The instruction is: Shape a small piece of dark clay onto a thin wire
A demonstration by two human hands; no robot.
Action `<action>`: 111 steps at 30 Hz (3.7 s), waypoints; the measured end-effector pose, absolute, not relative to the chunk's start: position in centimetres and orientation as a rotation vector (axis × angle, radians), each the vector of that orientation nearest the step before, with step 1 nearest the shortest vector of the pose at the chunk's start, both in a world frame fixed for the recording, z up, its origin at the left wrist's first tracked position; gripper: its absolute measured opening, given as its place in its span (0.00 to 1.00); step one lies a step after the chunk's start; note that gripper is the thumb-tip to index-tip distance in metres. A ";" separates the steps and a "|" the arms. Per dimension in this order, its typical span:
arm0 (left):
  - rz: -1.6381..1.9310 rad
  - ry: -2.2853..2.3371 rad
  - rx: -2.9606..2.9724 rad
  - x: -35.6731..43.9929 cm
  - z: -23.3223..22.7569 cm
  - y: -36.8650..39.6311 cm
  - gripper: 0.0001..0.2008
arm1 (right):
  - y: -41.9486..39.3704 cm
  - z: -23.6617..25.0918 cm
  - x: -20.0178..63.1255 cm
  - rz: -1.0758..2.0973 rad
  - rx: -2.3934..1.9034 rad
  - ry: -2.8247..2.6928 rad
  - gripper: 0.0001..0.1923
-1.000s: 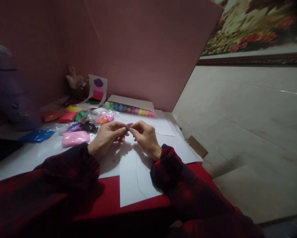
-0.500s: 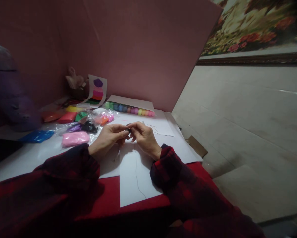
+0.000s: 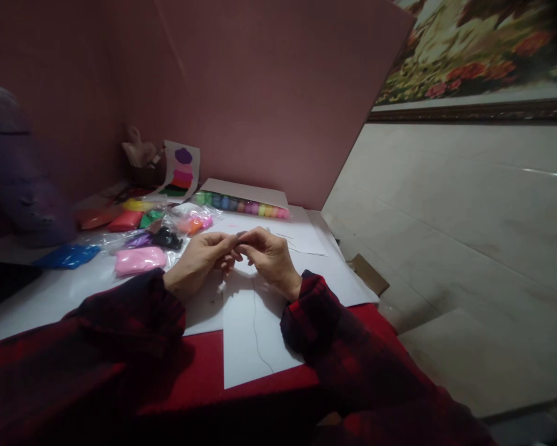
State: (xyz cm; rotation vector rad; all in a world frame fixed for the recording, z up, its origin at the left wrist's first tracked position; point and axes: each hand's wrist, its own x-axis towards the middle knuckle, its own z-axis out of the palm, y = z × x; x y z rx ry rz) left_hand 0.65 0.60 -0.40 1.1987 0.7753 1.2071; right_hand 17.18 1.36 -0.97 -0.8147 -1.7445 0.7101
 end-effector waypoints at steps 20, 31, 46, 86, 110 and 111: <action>1.242 0.779 1.097 0.5 -0.4 0.8 0.18 | 1.2 -0.9 17.2 0.623 -0.822 -1.767 0.06; 1.373 0.821 1.143 0.6 -0.5 1.0 0.17 | 1.6 -0.7 17.1 0.801 -0.901 -1.500 0.11; 1.232 0.798 1.244 0.7 -0.4 0.6 0.17 | 1.8 -0.9 17.1 0.920 -0.779 -1.590 0.13; 1.396 0.905 1.108 0.8 0.0 0.8 0.09 | 1.4 -0.5 17.0 0.779 -0.912 -1.544 0.08; 1.222 0.776 1.192 0.6 -0.6 0.7 0.17 | 1.3 -0.9 17.1 0.719 -0.859 -1.752 0.06; 1.224 0.778 1.192 0.6 -0.7 0.8 0.17 | 1.3 -0.9 17.2 0.654 -0.862 -1.782 0.06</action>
